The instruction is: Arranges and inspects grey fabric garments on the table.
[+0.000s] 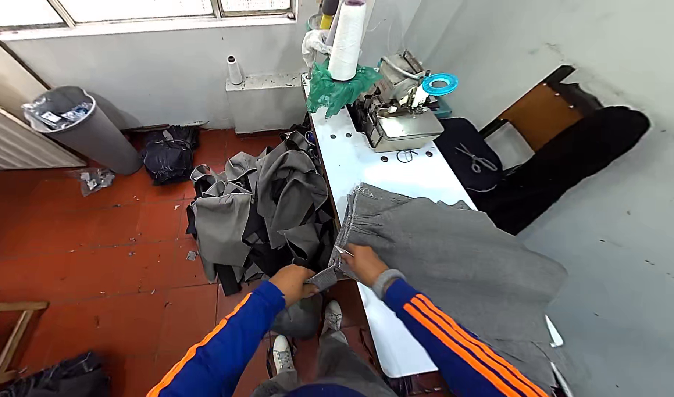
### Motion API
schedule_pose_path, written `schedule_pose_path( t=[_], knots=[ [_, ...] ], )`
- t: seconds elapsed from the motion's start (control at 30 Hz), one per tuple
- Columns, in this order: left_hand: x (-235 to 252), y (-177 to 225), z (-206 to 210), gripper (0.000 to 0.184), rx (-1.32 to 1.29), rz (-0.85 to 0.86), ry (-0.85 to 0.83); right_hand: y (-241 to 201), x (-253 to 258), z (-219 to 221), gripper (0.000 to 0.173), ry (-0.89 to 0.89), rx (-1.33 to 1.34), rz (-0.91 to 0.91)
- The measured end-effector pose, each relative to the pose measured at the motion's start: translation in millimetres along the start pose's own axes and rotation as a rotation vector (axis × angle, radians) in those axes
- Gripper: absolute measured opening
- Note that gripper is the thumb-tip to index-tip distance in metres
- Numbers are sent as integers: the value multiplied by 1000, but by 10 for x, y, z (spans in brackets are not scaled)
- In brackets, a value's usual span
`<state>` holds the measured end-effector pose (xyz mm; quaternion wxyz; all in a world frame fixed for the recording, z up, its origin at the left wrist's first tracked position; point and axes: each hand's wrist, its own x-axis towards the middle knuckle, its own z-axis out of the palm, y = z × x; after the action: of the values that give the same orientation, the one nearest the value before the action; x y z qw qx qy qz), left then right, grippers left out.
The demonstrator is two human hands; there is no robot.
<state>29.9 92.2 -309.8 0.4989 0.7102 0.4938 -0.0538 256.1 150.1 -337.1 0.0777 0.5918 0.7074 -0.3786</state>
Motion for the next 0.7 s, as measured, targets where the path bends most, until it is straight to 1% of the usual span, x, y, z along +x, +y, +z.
schedule_pose_path(
  t=[0.03, 0.07, 0.13, 0.17, 0.2, 0.23, 0.27, 0.3, 0.33, 0.37, 0.4, 0.43, 0.47, 0.53, 0.57, 0.6, 0.63, 0.67, 0.7],
  knots=[
    [-241, 80, -148, 34, -41, 82, 52, 62, -133, -117, 36, -16, 110, -112],
    [-513, 179, -299, 31, -86, 182, 110, 85, -292, -210, 43, -65, 230, -221],
    [-1083, 417, -572, 28, -150, 419, 232, -11, -598, -273, 82, -201, 382, -390],
    [-1353, 533, -690, 27, -156, 575, 297, -134, -734, -223, 94, -238, 412, -442],
    [-1610, 649, -805, 27, -149, 729, 353, -270, -848, -113, 96, -236, 417, -469],
    [-1860, 752, -919, 28, -118, 847, 405, -407, -945, 37, 90, -204, 413, -487],
    [-2103, 817, -1021, 28, -69, 917, 476, -541, -1032, 198, 77, -165, 398, -477],
    [-2334, 833, -1103, 25, -10, 939, 581, -632, -1082, 365, 60, -135, 378, -452],
    [-2547, 805, -1165, 22, 48, 920, 702, -674, -1124, 499, 44, -111, 367, -427],
    [-2728, 754, -1208, 17, 70, 876, 800, -678, -1203, 552, 36, -91, 369, -401],
    [-2858, 681, -1214, 10, 34, 821, 874, -623, -1337, 515, 33, -48, 371, -388],
    [-2934, 598, -1185, 7, -45, 768, 924, -493, -1522, 412, 33, 41, 376, -386],
    [-2948, 559, -1130, 12, -173, 734, 943, -289, -1736, 290, 30, 194, 388, -392],
    [-2832, 444, -1031, 21, -412, 730, 843, 188, -2302, -75, 26, 524, 368, -384],
    [-2712, 408, -975, 21, -457, 732, 803, 416, -2615, -306, 23, 662, 315, -375],
    [-2546, 461, -911, 19, -458, 718, 797, 597, -2939, -580, 19, 738, 261, -353],
    [-2341, 572, -851, 18, -432, 676, 823, 722, -3235, -876, 15, 770, 212, -310],
    [-2069, 729, -807, 15, -404, 613, 873, 780, -3455, -1169, 14, 789, 166, -246],
    [-1701, 891, -789, 12, -408, 561, 928, 783, -3554, -1433, 13, 828, 100, -152]
  ],
)
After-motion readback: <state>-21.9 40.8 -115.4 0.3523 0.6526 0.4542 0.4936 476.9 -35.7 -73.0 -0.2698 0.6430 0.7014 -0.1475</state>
